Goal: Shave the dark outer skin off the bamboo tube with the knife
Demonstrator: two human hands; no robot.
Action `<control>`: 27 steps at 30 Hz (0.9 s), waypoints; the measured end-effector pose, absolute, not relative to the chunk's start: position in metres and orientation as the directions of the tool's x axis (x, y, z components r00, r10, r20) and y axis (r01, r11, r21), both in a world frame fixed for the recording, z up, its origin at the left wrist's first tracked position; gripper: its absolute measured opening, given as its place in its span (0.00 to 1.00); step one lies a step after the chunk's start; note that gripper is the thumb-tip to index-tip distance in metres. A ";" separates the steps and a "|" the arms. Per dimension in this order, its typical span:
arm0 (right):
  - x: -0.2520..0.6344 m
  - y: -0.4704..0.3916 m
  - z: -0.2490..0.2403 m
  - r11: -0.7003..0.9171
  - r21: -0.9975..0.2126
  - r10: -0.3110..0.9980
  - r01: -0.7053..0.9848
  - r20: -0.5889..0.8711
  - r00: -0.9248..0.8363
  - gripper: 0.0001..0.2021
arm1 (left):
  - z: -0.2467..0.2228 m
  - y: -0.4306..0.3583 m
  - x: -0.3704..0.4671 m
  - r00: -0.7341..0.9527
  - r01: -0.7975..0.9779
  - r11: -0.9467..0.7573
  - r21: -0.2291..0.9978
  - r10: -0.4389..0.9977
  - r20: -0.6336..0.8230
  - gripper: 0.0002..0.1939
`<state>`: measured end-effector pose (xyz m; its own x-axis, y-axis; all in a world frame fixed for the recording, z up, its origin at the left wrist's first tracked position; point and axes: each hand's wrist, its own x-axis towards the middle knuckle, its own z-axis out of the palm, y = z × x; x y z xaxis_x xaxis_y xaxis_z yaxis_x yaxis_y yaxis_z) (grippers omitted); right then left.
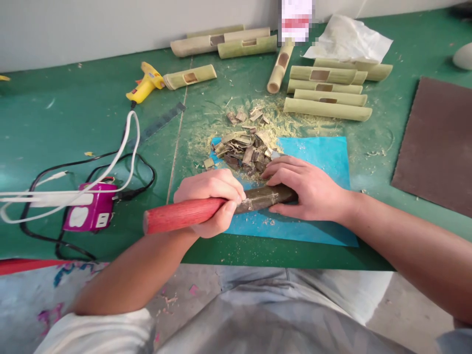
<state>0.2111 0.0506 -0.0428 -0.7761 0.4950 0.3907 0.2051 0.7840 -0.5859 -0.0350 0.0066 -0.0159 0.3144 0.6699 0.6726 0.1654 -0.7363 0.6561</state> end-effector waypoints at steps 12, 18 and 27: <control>0.211 0.049 -0.041 0.785 -0.585 0.493 0.203 0.392 -0.777 0.14 | -0.008 0.009 -0.035 0.393 0.243 -0.686 0.686 0.716 0.577 0.05; 0.210 0.048 -0.042 0.789 -0.580 0.494 0.202 0.404 -0.770 0.15 | 0.006 0.006 -0.047 0.512 0.352 -0.666 0.658 0.725 0.460 0.04; 0.212 0.047 -0.038 0.793 -0.566 0.495 0.224 0.387 -0.778 0.16 | 0.005 0.000 -0.070 0.609 0.251 -0.662 0.706 0.675 0.417 0.15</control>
